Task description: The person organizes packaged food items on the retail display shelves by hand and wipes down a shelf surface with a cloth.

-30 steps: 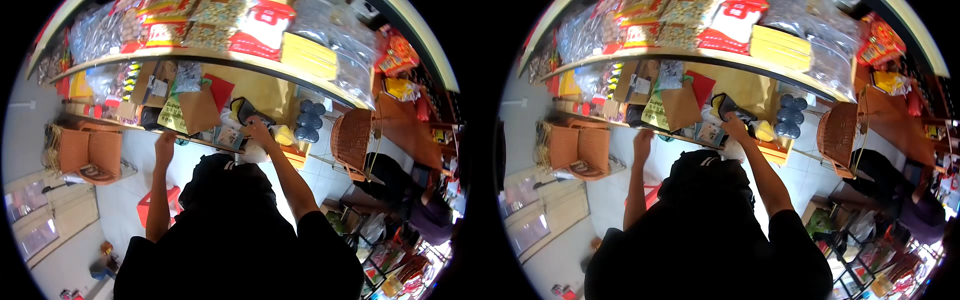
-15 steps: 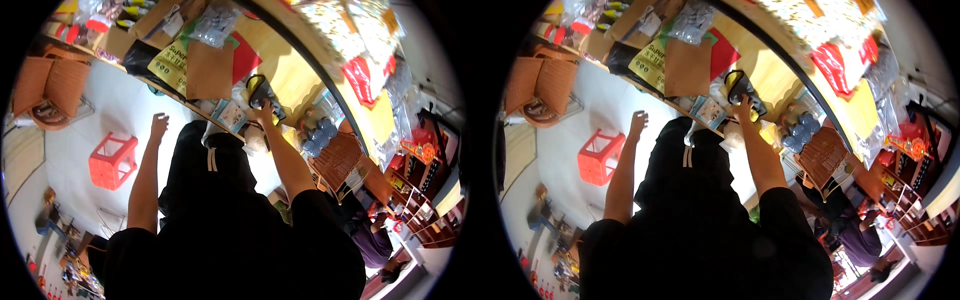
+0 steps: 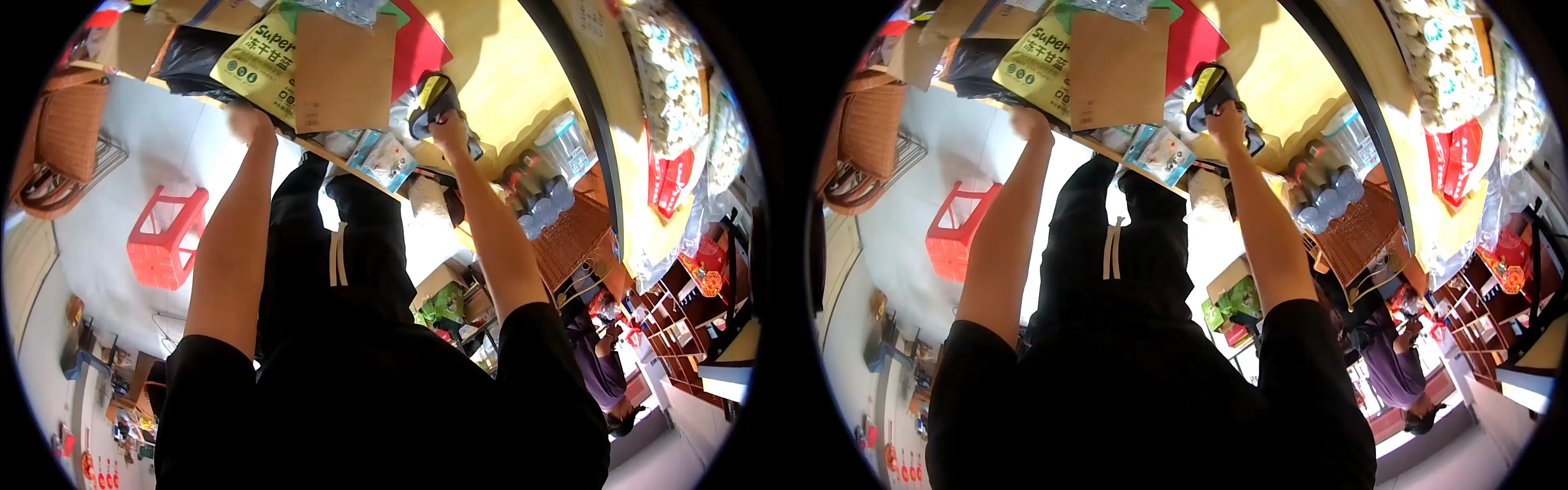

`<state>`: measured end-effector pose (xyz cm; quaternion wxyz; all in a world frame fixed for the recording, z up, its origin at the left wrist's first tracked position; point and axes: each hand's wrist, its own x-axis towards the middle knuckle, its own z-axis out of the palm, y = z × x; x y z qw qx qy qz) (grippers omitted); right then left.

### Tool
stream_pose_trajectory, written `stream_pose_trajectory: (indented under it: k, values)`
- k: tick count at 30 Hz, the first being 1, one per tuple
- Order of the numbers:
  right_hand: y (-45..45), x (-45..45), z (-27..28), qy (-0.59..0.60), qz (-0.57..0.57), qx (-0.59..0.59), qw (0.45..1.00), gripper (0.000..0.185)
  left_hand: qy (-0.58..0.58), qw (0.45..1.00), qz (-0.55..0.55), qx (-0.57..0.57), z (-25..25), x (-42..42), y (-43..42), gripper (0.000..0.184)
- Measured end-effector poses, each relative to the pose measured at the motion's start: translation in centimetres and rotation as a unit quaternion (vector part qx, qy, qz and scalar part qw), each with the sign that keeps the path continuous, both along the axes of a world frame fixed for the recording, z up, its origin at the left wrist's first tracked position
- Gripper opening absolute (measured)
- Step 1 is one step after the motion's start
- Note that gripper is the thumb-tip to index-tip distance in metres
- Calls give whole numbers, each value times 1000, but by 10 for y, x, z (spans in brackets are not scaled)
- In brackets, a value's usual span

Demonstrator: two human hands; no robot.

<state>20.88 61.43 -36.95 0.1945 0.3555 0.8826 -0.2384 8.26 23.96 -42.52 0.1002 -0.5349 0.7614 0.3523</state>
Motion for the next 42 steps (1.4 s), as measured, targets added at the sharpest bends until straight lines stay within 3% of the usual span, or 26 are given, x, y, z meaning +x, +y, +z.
stream_pose_trajectory:
  k: [1, 2, 3, 4, 7, 9, 11, 12, 15, 17, 18, 19, 20, 21, 23, 25, 27, 30, 31, 33, 34, 36, 38, 40, 42]
  values:
    - [-8, 3, 4, 20, 33, 27, 999, 28, -56, 984, -137, -100, -9, 1, 2, 25]
    - [-15, 5, 7, 16, 25, 52, 998, 27, -71, 960, -165, -214, -7, 0, 9, 18]
    - [-17, 1, 13, 33, 17, 38, 999, 26, -75, 962, -159, -210, -4, 1, 15, 18]
    - [-10, -2, 6, 14, -3, 21, 1000, 25, -31, 952, -126, -278, -1, 3, 20, 17]
    - [44, -19, -14, 47, -84, -42, 995, 25, 43, 965, -36, -255, -10, 9, 28, 25]
    - [80, -55, 10, 90, -179, -115, 973, 28, 102, 969, 186, -124, 23, -6, 39, 42]
    - [141, -85, -9, 158, -245, -117, 949, 51, 96, 971, 207, -74, 35, -9, 42, 49]
    - [138, -109, 17, 174, -301, -134, 928, 55, 88, 971, 222, -24, 40, -9, 42, 57]
    - [135, -145, 31, 233, -266, -164, 921, 56, 61, 979, 195, -16, 52, -10, 43, 61]
    - [115, -153, 39, 127, -157, -6, 979, 53, 45, 982, 182, -19, 46, -10, 41, 62]
    - [111, -147, 29, 140, -126, 11, 982, 50, 34, 984, 172, -31, 48, -12, 42, 62]
    - [136, -131, -24, 266, 35, 110, 957, 53, 22, 986, 162, -41, 51, -13, 43, 62]
    - [85, -128, 21, 176, -50, 20, 983, 54, 20, 987, 160, -29, 57, -14, 45, 61]
    - [59, -120, 32, 142, -74, -5, 987, 56, 11, 988, 150, -32, 58, -15, 45, 60]
    - [54, -77, -9, 171, 67, 106, 977, 55, 7, 986, 162, -23, 63, -17, 46, 61]
    - [27, -61, 15, 154, 67, 50, 984, 53, 1, 987, 161, -24, 62, -17, 46, 61]
    - [60, -59, 0, 157, 150, 117, 969, 51, -4, 986, 162, -30, 56, -17, 42, 60]
    - [135, -85, -8, 86, 17, 133, 987, 52, 2, 988, 150, -45, 45, -12, 37, 60]
    - [161, -101, -7, 69, -79, 121, 987, 54, 1, 987, 157, -36, 50, -15, 39, 60]
    - [202, -137, 1, 66, -243, 78, 965, 62, -4, 985, 170, -26, 55, -16, 42, 59]
    - [173, -165, 34, 93, -294, 52, 950, 59, -9, 985, 169, -32, 56, -17, 42, 60]
    - [192, -203, 27, 129, -220, -33, 966, 56, -18, 985, 169, -37, 51, -17, 41, 60]
    - [164, -235, 31, 142, -226, -30, 963, 58, 10, 986, 162, -46, 44, -13, 39, 59]
    - [139, -239, 23, 147, -10, 17, 989, 53, 2, 986, 162, -44, 46, -13, 39, 59]
    - [125, -225, 26, 128, 136, 82, 979, 49, 1, 985, 165, -40, 51, -15, 40, 58]
